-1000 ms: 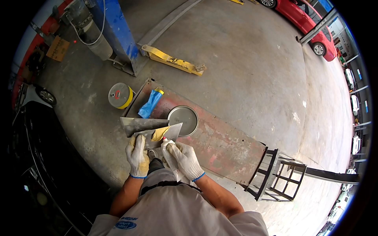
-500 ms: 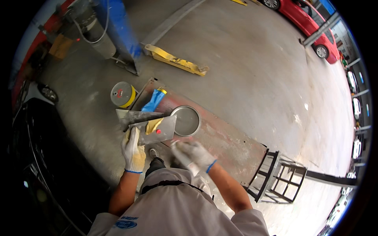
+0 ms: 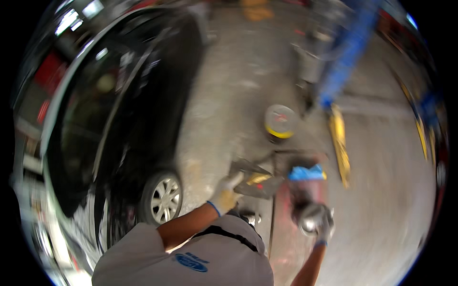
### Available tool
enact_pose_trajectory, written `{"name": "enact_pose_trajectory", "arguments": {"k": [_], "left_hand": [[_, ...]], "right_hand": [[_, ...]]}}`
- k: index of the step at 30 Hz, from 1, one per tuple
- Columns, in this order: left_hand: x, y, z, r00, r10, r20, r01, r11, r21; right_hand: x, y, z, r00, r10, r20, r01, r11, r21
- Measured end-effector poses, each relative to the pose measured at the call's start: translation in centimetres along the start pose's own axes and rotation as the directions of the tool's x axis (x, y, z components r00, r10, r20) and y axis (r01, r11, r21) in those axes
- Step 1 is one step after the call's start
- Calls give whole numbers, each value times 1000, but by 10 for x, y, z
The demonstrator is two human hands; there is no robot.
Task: The person puts on gloves and picks up a sanding block and a container of body filler. They open the container, apply the filler to the sanding block, and then apply it to the hood of a black car in a garage.
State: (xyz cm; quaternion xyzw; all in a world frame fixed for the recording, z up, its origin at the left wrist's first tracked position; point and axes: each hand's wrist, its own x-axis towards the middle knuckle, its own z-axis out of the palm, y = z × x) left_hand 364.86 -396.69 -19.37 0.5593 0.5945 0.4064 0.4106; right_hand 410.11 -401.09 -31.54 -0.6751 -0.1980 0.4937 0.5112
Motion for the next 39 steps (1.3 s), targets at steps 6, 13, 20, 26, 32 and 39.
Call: {"name": "enact_pose_trajectory", "arguments": {"k": [6, 13, 20, 26, 32, 39], "left_hand": [[-6, -34, -65, 816, -576, 53, 123, 84, -989], [-8, -62, -141, 715, -678, -169, -145, 92, -985], [28, -53, -251, 727, -621, -291, -277, 123, -953], [54, -73, -325, 647, -605, -464, -491, 135, -861], [101, -74, -369, 538, -658, -527, -568, 179, -803], [209, -72, -376, 431, -554, -712, -730, 250, -636]], "right_hand": [[69, 13, -113, 546, -739, 394, 557, -30, -830], [42, -127, 128, 900, -414, 138, 436, 846, -307], [36, -164, 359, 830, -406, 382, 501, 844, -192], [48, -126, 504, 728, -223, 649, 481, 840, -251], [82, -162, 639, 471, -151, 869, 800, 488, -349], [157, -205, 789, 227, -31, 973, 910, 361, -201]]}}
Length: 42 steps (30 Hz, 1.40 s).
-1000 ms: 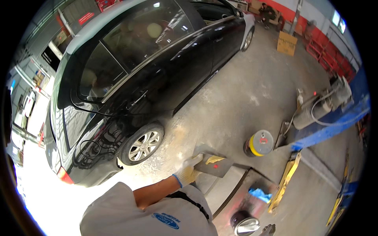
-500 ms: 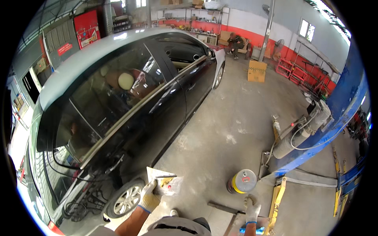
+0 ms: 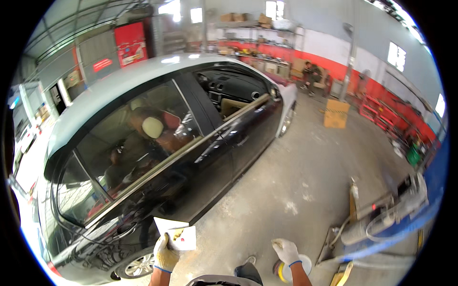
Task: The person puts on gloves and picks up a sanding block and a container of body filler. They open the container, apply the filler to the sanding block, and then apply it to the hood of a black car in a garage.
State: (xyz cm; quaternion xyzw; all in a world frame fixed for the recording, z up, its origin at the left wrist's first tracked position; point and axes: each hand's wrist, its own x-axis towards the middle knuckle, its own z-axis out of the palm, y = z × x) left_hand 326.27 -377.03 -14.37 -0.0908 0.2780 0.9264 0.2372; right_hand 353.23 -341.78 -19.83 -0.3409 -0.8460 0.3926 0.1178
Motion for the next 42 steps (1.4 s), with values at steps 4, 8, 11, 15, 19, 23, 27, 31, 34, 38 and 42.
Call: {"name": "enact_pose_trajectory", "arguments": {"k": [4, 8, 11, 15, 19, 23, 27, 31, 34, 38, 42], "left_hand": [[27, -40, 55, 1000, 10, -29, -13, 996, -92], [38, -54, 92, 986, 133, -105, -140, 988, -59], [43, -61, 113, 973, 216, -84, -219, 975, -30], [60, -67, 115, 953, 291, -87, -294, 956, -23], [79, -66, 109, 937, 347, -44, -348, 937, -35], [65, -57, 119, 880, 458, -127, -468, 881, -64], [45, -70, 107, 805, 564, -183, -586, 803, -107], [6, -79, 134, 752, 612, -246, -630, 777, 10], [-10, -79, 136, 792, 594, -143, -569, 802, 182], [-24, -90, 125, 687, 567, -454, -582, 804, 122], [13, -81, 155, 752, 612, -245, -612, 786, 85]], "right_hand": [[79, 30, -25, 992, -82, 96, 74, 994, 83], [154, 21, -27, 969, -144, 202, 131, 988, 78], [203, 1, -27, 947, -162, 277, 159, 987, 34], [264, -4, -18, 894, -244, 375, 262, 965, 4], [308, -14, -21, 872, -301, 386, 355, 932, -77], [348, 13, 1, 816, -309, 488, 342, 939, 24], [362, 5, -4, 752, -307, 583, 368, 930, 16], [375, -10, 15, 600, -283, 748, 467, 883, -40], [379, -24, 32, 563, -340, 754, 545, 838, -28], [413, -61, 42, 446, -369, 815, 584, 811, 47], [496, -39, 33, 579, -461, 673, 685, 722, -96]]}}
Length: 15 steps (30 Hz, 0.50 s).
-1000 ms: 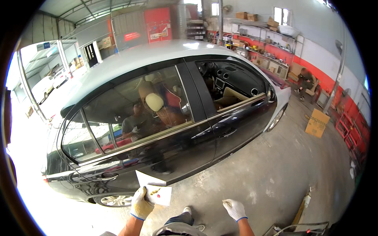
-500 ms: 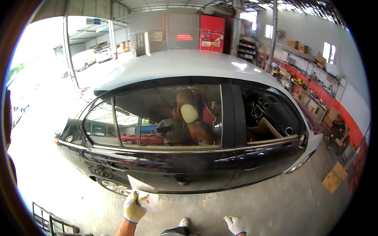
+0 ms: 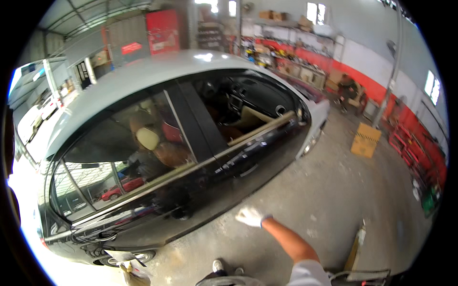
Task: The person puts on gloves and picks up a sanding block and a container of body filler. They open the container, apply the filler to the sanding block, and then apply it to the hood of a black car in a garage.
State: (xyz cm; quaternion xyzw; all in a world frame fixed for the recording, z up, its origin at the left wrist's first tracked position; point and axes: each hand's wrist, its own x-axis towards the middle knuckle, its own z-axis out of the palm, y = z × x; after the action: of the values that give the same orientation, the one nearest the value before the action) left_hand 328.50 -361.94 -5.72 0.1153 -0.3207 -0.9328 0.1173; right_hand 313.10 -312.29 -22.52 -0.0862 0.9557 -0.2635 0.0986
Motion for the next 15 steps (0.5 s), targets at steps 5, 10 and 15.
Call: {"name": "enact_pose_trajectory", "arguments": {"k": [5, 10, 15], "left_hand": [[24, -7, 23, 999, 27, 37, -30, 996, 87], [41, -29, 44, 986, -165, 9, 158, 929, -335], [9, -65, 7, 973, -65, 222, 216, 595, -774]], "right_hand": [[31, 25, -71, 991, 46, -124, -78, 962, -263], [72, 61, -112, 985, -56, -164, -18, 910, -414], [131, 91, -109, 997, -75, -13, 61, 894, -444]]}}
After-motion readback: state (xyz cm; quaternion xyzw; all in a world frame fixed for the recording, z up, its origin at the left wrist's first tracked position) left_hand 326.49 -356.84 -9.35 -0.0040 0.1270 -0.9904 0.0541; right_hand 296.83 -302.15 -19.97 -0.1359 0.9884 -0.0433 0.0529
